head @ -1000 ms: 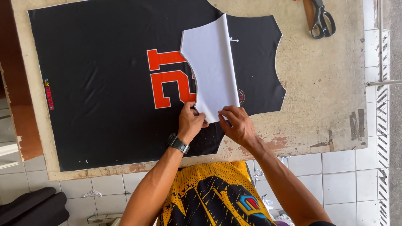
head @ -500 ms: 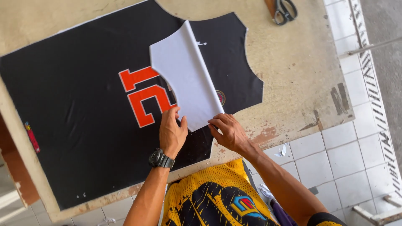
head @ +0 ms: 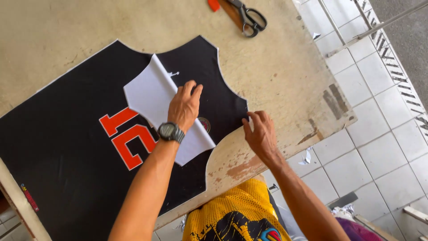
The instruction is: Trimming excess fabric from a jersey piece using a vertical cutter and then aligning the pieces on a workbench.
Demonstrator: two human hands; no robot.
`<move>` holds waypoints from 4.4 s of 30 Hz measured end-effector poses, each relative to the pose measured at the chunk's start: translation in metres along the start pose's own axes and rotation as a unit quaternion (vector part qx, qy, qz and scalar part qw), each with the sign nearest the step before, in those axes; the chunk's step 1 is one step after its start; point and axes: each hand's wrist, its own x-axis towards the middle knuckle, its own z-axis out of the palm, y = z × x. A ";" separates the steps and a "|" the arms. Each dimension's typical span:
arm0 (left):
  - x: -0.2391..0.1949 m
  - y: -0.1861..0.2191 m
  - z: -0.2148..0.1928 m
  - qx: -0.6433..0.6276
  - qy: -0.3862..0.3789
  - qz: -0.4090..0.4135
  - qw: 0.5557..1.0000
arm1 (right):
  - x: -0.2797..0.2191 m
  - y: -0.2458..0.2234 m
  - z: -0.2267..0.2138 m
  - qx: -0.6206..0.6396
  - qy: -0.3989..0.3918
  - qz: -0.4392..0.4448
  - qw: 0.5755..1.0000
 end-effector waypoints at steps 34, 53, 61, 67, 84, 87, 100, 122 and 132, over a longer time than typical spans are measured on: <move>0.170 -0.085 0.006 -0.206 -0.087 0.054 0.973 | 0.057 -0.014 -0.007 0.061 -0.158 0.164 0.972; -0.028 -0.195 -0.038 -0.327 -0.043 -0.267 0.905 | -0.043 -0.136 0.119 0.080 -0.098 -0.263 0.956; -0.020 -0.193 -0.038 -0.352 -0.034 -0.263 0.898 | -0.037 -0.139 0.124 0.078 -0.141 -0.264 0.951; -0.002 -0.170 -0.049 -0.377 -0.010 -0.275 0.884 | -0.017 -0.146 0.092 0.192 -0.154 -0.141 0.959; 0.167 -0.017 0.060 -0.405 -0.067 -0.295 0.863 | 0.043 0.024 0.004 0.106 -0.146 0.194 0.964; 0.134 -0.017 0.044 -0.486 0.027 -0.202 0.850 | 0.036 0.027 0.004 0.095 -0.061 0.097 0.989; -0.080 -0.197 -0.031 -0.105 0.056 -0.170 0.978 | -0.004 -0.040 0.046 -0.036 -0.076 -0.202 0.976; -0.086 -0.198 -0.014 -0.095 -0.115 -0.020 0.989 | -0.033 -0.166 0.096 0.130 -0.328 0.028 0.935; -0.082 -0.205 -0.009 -0.149 -0.103 -0.017 0.983 | 0.028 -0.148 0.049 0.164 -0.155 0.135 0.965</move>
